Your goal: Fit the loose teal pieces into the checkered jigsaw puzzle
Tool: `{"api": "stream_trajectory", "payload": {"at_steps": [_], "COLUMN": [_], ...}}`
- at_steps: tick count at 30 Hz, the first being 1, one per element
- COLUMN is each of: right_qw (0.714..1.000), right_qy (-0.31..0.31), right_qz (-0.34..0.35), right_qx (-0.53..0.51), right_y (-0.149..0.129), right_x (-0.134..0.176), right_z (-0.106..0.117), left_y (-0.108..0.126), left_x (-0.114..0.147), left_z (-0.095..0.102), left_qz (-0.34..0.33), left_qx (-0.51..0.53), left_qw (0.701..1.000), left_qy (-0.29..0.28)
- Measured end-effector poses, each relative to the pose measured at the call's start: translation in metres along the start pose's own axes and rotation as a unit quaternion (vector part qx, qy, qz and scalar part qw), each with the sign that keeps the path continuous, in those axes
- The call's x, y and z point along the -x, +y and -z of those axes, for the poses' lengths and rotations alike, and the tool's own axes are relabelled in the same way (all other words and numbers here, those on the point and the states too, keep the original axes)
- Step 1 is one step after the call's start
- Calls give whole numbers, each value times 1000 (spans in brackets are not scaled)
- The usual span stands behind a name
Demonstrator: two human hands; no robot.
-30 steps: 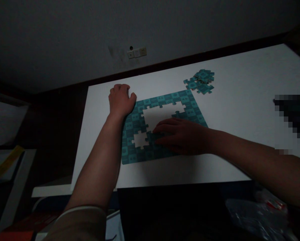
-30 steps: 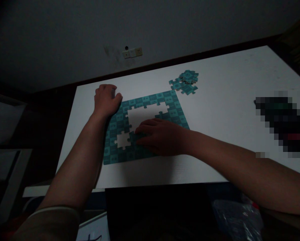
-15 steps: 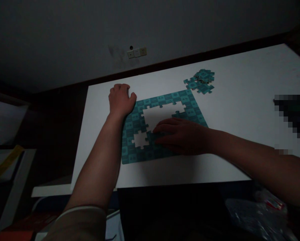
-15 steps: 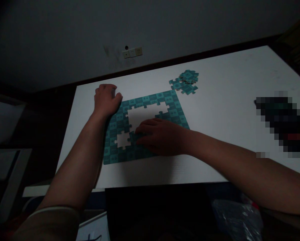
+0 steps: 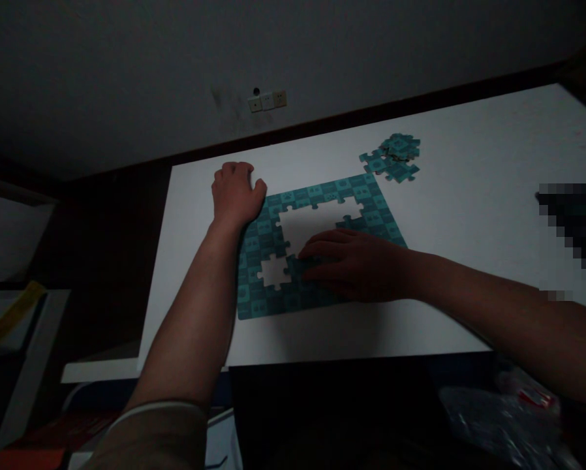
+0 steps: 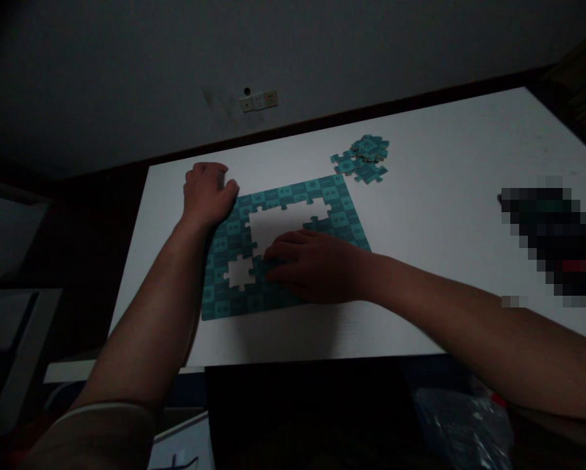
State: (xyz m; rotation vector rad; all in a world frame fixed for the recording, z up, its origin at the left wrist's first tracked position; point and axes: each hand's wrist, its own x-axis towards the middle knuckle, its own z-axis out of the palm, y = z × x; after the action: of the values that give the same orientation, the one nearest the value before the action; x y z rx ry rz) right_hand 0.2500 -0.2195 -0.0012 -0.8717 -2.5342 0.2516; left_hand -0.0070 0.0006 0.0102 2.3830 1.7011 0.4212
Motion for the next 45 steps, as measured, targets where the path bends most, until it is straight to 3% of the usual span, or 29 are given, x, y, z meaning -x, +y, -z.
{"api": "stream_trajectory", "payload": {"at_steps": [45], "right_qw": [999], "right_qy": [27], "right_qz": [15], "right_qx": [5], "right_y": [1], "right_x": [1], "right_z": [-3], "left_y": [8], "left_x": [3], "left_z": [4], "left_qz": [10], "left_qx": [-24], "left_qw": [1000], "left_qy": [-6]}}
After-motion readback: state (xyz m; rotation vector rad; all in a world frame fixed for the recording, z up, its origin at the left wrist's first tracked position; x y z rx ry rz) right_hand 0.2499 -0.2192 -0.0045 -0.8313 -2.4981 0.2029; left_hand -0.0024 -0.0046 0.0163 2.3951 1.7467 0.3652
